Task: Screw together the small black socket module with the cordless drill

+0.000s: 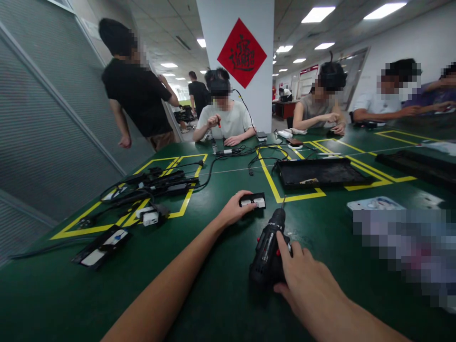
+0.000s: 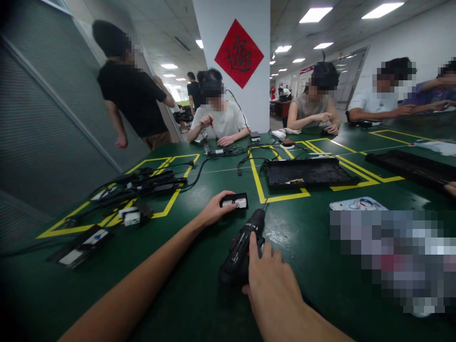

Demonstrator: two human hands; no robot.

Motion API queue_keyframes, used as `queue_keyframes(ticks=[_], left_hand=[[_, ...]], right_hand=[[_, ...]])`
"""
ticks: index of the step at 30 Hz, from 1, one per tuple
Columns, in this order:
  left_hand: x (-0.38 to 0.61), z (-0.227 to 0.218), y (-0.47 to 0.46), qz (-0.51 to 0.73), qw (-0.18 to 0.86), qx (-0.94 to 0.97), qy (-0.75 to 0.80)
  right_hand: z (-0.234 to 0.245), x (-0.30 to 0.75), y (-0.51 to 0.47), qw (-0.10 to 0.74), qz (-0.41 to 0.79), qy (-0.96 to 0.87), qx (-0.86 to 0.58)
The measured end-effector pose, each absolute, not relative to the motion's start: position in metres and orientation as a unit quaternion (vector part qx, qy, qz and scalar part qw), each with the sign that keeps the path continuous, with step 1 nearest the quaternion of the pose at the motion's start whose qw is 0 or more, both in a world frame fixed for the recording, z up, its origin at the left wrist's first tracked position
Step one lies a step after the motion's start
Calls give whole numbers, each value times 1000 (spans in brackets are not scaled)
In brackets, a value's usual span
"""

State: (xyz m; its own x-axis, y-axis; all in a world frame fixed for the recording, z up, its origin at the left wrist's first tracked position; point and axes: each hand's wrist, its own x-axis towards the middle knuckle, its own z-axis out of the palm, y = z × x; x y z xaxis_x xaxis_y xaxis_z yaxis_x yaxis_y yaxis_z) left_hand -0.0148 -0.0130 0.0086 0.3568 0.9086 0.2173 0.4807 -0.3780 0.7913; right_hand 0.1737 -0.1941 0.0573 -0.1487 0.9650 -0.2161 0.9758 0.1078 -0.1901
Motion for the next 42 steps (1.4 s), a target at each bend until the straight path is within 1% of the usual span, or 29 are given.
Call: queue_keyframes(ticks=[3, 7, 9, 11, 13, 15, 17, 21, 25, 30, 37, 42], left_hand=[[-14, 10, -14, 334, 310, 761, 461], [-16, 9, -13, 337, 318, 761, 453], [-16, 8, -12, 336, 328, 759, 451], [-16, 7, -11, 335, 336, 757, 449], [-16, 7, -11, 337, 339, 758, 444], [-16, 8, -12, 338, 338, 761, 438], [-16, 8, -12, 337, 336, 765, 433], [-16, 9, -13, 339, 338, 765, 430], [-17, 10, -14, 339, 341, 764, 430], [-19, 11, -14, 336, 333, 768, 432], [-21, 10, -19, 365, 284, 773, 435], [-20, 12, -22, 396, 273, 776, 408]], right_hand=[[44, 179, -191, -24, -138, 754, 642], [49, 201, -187, -135, -208, 758, 603], [61, 212, -184, -219, -254, 734, 590], [73, 221, -180, -302, -309, 673, 600], [83, 226, -174, -396, -350, 634, 564], [88, 228, -168, -442, -402, 627, 500], [87, 229, -161, -436, -444, 625, 471], [81, 231, -156, -390, -489, 603, 495], [76, 240, -162, -373, -541, 558, 506], [75, 247, -171, -372, -598, 521, 483], [81, 245, -176, -328, -584, 546, 503], [82, 246, -174, -282, -602, 567, 488]])
